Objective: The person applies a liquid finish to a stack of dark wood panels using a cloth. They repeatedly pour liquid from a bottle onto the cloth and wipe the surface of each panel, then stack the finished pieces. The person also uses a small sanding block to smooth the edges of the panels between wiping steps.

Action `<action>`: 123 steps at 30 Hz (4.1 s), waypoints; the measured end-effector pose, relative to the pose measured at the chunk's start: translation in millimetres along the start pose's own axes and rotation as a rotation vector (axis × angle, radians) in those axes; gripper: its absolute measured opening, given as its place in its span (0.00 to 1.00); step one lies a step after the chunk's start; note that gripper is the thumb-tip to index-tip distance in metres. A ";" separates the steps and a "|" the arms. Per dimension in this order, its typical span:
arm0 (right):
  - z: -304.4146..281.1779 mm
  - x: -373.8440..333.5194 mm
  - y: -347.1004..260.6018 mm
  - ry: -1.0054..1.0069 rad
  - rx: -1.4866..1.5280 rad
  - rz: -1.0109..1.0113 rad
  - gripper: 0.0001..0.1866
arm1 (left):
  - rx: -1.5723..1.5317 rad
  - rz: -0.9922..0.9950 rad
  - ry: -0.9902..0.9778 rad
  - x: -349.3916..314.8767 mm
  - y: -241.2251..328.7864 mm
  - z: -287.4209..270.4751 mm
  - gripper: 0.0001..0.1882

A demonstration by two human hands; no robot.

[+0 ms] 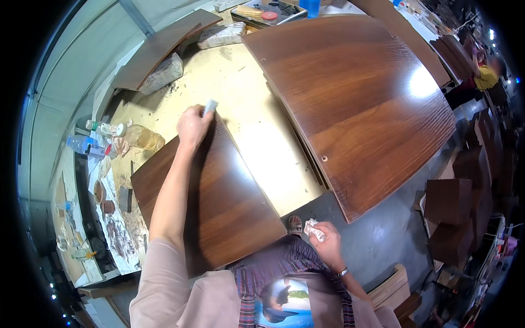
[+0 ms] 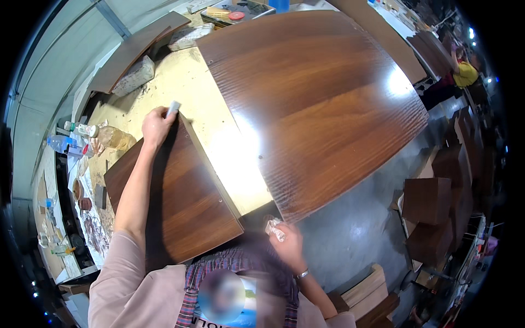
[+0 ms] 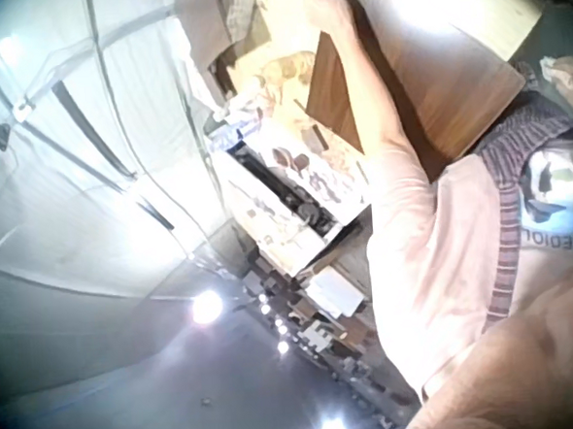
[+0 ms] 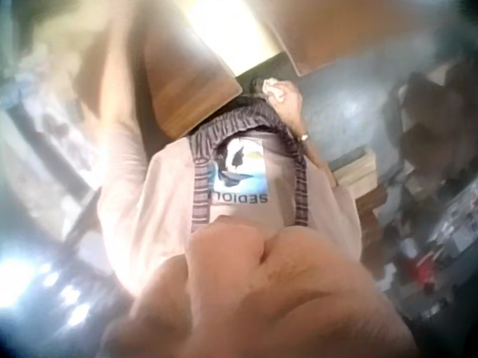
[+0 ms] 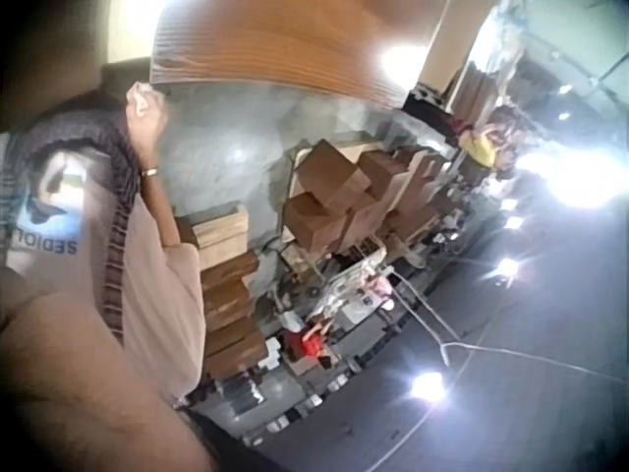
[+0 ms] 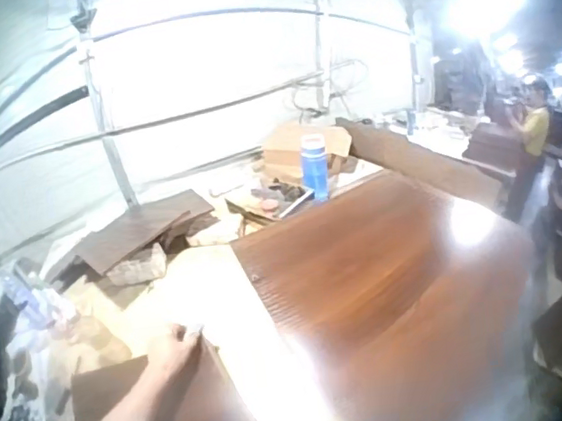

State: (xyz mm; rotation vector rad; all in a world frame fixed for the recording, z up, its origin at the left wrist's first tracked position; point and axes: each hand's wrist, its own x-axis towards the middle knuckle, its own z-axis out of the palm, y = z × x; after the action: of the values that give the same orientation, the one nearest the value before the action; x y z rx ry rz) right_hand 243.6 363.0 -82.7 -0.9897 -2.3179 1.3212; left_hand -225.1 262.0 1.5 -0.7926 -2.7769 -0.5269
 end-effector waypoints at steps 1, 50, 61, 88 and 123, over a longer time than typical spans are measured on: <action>1.1 0.6 -0.3 -0.009 -0.021 -0.013 0.12 | 0.038 -0.067 0.001 1.4 -14.8 -1.8 0.18; 158.1 145.4 -180.7 -0.193 -0.646 -0.978 0.29 | -0.294 -0.321 0.347 -358.0 -48.9 -173.2 0.15; 160.1 146.5 -180.7 -0.177 -0.620 -1.006 0.29 | 0.135 -0.397 0.460 -450.6 -48.5 -159.3 0.12; 160.6 144.6 -181.5 -0.201 -0.577 -0.945 0.32 | -0.059 0.041 0.060 -445.6 -43.0 -161.7 0.16; 58.0 -76.4 -257.9 -0.165 -0.493 -1.331 0.19 | -0.666 -0.270 0.487 -443.7 -188.8 -225.0 0.18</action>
State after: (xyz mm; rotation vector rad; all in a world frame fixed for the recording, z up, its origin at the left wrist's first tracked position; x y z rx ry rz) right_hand 158.4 185.2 109.2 0.6339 -2.5379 0.2739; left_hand 64.8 -183.5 25.9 -0.3107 -2.2499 -1.5117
